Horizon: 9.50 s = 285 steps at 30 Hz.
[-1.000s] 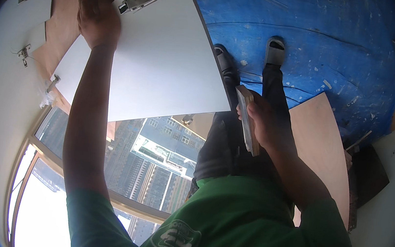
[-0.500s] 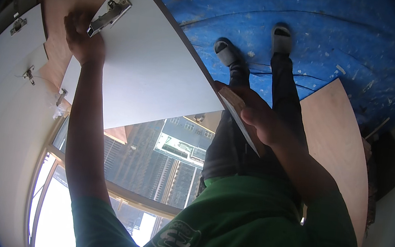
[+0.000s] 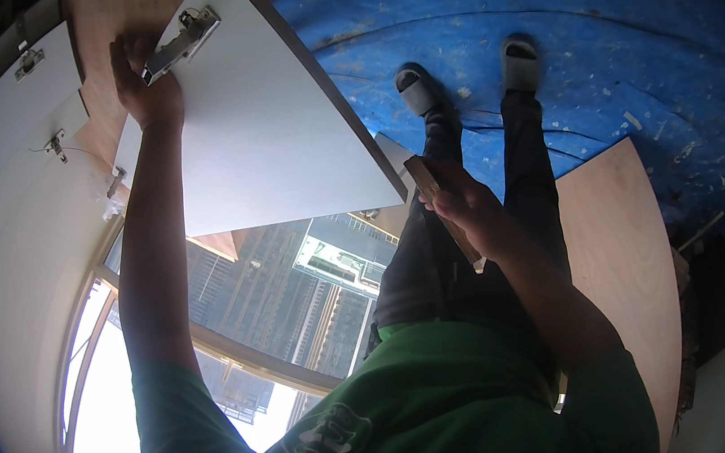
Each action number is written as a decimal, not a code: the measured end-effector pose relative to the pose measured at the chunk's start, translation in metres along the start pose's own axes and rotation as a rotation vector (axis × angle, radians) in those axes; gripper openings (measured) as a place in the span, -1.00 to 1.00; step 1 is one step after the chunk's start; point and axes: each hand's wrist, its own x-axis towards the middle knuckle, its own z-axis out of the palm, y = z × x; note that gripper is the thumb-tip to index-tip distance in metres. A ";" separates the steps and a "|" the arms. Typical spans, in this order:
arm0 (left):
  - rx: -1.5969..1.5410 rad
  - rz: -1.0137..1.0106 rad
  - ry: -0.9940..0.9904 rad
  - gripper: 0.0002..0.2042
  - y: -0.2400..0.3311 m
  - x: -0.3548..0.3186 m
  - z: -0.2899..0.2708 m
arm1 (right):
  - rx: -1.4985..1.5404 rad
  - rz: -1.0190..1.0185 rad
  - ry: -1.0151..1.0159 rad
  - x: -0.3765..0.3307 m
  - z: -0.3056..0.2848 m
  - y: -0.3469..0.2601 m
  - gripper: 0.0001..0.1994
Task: The person applies glue to the edge of a white cabinet door, then uses a small wooden block to press the edge. The person repeats the gluing and pressing process on the same door.
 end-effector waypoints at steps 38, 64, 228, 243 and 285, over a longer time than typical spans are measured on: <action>0.157 0.175 0.040 -0.45 -0.006 -0.001 0.001 | -0.172 -0.473 0.093 0.210 0.067 -0.192 -0.37; 0.186 0.116 0.061 -0.47 -0.009 0.003 0.008 | -0.553 -0.740 0.214 0.198 0.086 -0.196 -0.73; 0.214 -0.432 -0.133 -0.30 0.060 0.008 -0.039 | -0.898 -0.537 0.482 0.355 0.055 -0.674 -0.44; 0.232 -0.381 -0.105 -0.33 0.060 0.012 -0.038 | -0.085 -0.580 -0.479 0.223 0.071 -0.598 -0.38; 0.237 -0.262 0.060 -0.30 0.016 -0.005 0.002 | -0.818 -1.197 0.169 0.005 0.078 -0.292 -0.31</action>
